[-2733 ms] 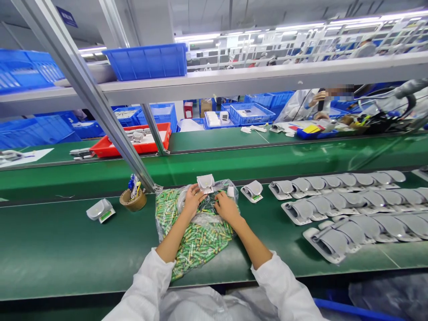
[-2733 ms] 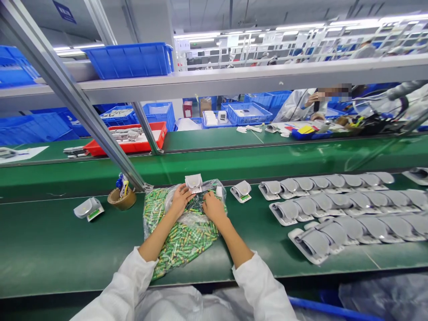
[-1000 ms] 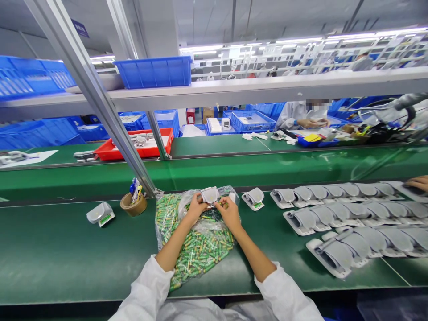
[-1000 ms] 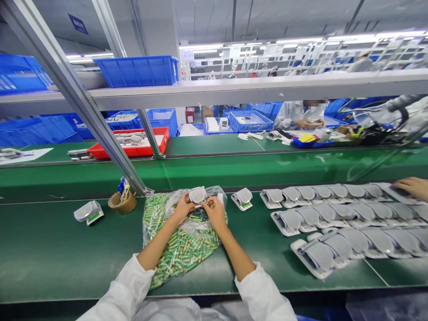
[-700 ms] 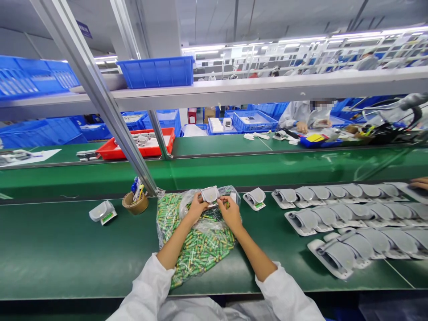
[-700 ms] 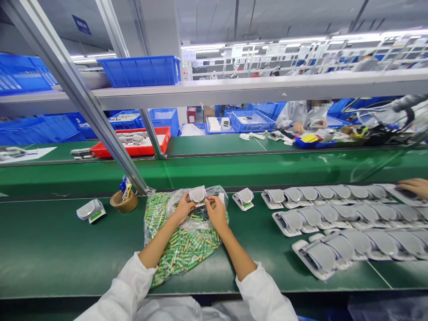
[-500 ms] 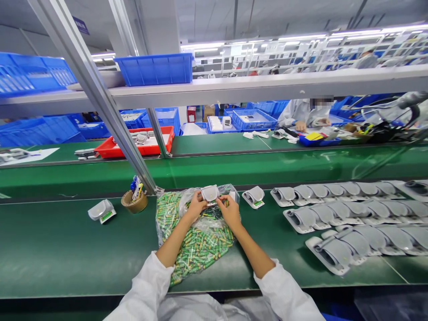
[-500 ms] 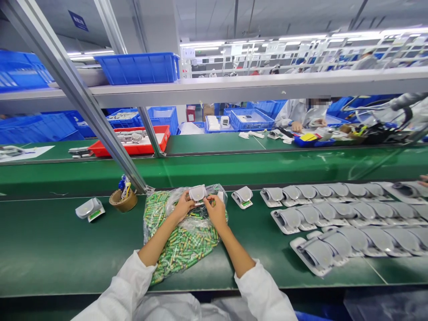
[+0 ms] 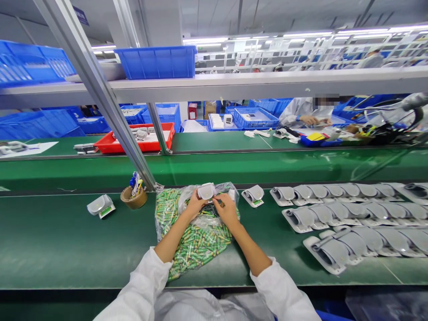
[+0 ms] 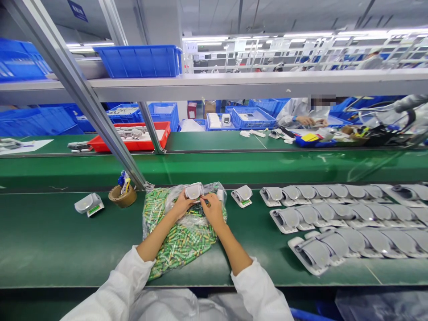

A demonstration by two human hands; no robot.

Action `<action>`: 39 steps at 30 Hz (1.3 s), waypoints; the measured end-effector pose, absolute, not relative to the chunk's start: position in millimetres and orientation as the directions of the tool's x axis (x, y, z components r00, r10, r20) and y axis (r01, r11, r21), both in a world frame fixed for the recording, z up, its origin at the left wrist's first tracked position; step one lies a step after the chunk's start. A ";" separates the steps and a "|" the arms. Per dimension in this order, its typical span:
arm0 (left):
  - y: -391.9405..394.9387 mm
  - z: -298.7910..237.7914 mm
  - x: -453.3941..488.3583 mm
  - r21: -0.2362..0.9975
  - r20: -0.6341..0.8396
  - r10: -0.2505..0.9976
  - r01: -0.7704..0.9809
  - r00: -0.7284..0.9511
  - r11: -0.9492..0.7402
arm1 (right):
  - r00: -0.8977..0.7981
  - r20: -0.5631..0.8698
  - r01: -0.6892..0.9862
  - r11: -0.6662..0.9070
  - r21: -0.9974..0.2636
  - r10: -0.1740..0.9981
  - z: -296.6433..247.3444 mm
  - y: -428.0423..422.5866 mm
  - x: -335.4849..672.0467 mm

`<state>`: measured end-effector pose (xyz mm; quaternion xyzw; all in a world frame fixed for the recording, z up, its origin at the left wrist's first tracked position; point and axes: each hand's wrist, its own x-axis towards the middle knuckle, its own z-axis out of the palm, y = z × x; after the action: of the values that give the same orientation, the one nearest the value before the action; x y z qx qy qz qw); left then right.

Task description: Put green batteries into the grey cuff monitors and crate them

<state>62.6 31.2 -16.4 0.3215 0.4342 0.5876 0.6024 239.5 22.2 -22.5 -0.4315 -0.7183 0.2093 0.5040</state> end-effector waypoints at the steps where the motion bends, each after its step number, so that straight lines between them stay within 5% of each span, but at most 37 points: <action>1: 31.3 -16.7 63.2 0.903 -0.134 0.988 -0.419 -0.074 0.091 | -0.160 0.552 0.432 0.561 -0.707 0.819 -21.4 21.7 239.9; 7: 32.2 -17.2 63.5 0.912 -0.126 0.988 -0.403 -0.089 0.080 | -0.353 0.469 0.627 0.577 -0.524 0.810 -10.6 15.6 240.8; 10: 32.3 -16.0 63.4 0.917 -0.124 0.988 -0.392 -0.097 0.077 | -0.375 0.413 0.640 0.554 -0.532 0.830 -8.3 13.8 240.1; 16: 31.6 -14.2 64.9 0.869 -0.140 0.986 -0.489 -0.093 0.078 | -0.275 0.512 0.342 0.580 -0.739 0.814 -14.9 19.2 243.2; 22: 32.2 -15.0 64.0 0.883 -0.149 0.985 -0.461 -0.088 0.092 | -0.061 0.356 0.165 0.361 -0.918 0.933 -22.2 23.9 241.4; 30: 33.9 -15.9 64.5 0.911 -0.124 0.985 -0.406 -0.117 0.066 | 0.084 0.251 -0.023 0.254 -0.967 0.964 -27.6 32.2 237.1; 39: 29.6 -9.1 63.3 0.876 -0.183 0.981 -0.463 -0.061 0.135 | 0.184 0.296 -0.068 0.312 -0.948 0.937 -23.6 21.7 229.7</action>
<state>63.3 29.6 -9.1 0.2991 0.4331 0.5857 0.6164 229.7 21.7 -23.6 -0.4332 -0.5018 0.3953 0.6359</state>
